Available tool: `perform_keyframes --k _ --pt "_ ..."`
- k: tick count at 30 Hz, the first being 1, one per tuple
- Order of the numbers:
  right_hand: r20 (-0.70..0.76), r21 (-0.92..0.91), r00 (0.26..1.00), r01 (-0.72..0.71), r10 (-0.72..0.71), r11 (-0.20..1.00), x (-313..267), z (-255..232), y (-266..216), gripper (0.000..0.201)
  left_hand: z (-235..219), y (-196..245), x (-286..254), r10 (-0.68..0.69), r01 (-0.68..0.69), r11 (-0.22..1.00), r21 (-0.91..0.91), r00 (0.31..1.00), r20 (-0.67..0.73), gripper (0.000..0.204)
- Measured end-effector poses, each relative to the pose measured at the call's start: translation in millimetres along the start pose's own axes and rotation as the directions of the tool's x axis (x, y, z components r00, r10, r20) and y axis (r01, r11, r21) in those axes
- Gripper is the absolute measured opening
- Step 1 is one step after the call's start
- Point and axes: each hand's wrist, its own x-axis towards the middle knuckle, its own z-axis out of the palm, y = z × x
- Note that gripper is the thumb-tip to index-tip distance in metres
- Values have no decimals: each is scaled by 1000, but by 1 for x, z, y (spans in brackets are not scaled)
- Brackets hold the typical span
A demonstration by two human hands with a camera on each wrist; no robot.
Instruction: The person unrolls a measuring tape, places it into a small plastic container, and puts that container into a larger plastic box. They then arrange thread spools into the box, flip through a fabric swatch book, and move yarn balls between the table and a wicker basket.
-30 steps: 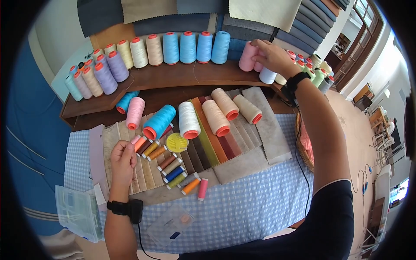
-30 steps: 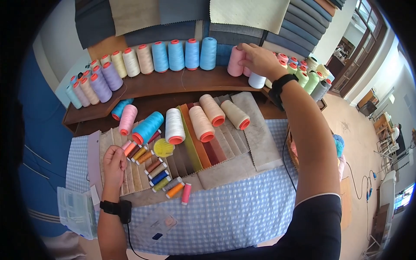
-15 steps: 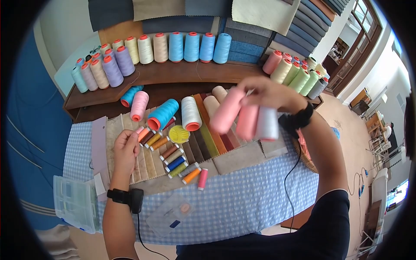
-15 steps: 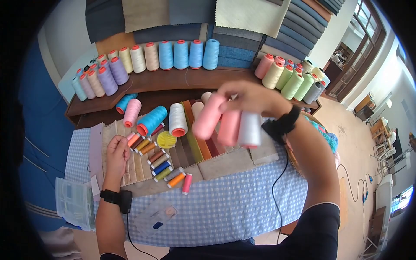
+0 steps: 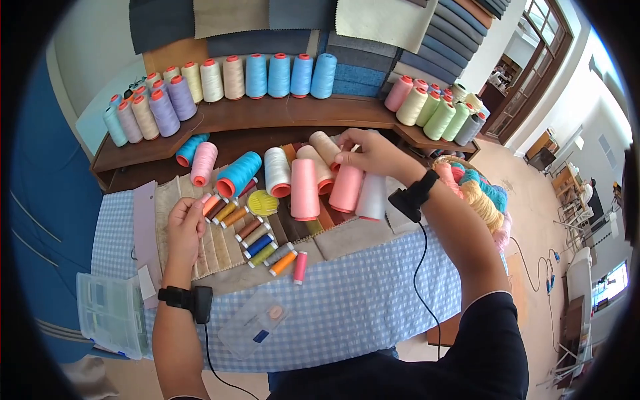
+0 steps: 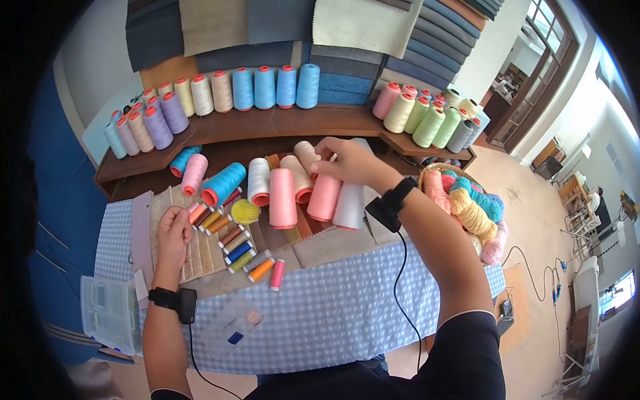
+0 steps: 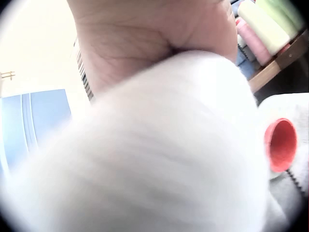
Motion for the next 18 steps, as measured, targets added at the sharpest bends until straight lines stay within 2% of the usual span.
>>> perform_keyframes --k 1,3,4,5,7,8,9,11,13,15,16,18 --pt "-8 -7 1000 -6 6 1000 -7 0 4 35 1 -1 1 3 -3 1000 -5 1000 11 17" --pt "-79 -111 993 83 -92 990 -19 -1 8 38 2 -3 1 23 -24 999 -21 999 -39 15" --pt "-120 -36 991 51 -55 998 -26 -3 9 39 3 -4 0 18 -19 999 -28 999 -36 15" --pt "-117 -39 992 46 -50 998 -34 -7 8 39 3 -3 0 24 -25 999 -24 999 -36 15" --pt "-134 -318 989 -98 57 943 -54 -18 2 39 3 -1 -1 31 -32 999 -22 999 -35 15" --pt "-78 -426 991 -129 105 895 -65 -20 0 40 3 -1 -1 32 -33 999 -15 999 -39 15" --pt "-82 -429 990 -135 110 893 -73 -20 -1 40 4 -1 0 33 -34 999 -7 999 -42 15" --pt "184 -243 950 -205 252 948 -89 -22 -1 43 1 -5 1 32 -33 999 -16 998 -46 14" --pt "205 -183 947 -212 248 960 -101 -35 3 46 -2 -10 3 29 -31 999 -27 998 -53 14" --pt "53 -212 961 -256 273 943 -105 -58 -2 51 -5 -13 4 45 -46 999 -22 998 -40 13" --pt "14 -248 945 -313 327 917 -102 -75 -8 54 -7 -12 4 29 -29 1000 8 999 -22 15" --pt "-185 -362 950 -304 252 881 -95 -102 19 61 -8 -14 5 26 -26 1000 12 999 -23 15"
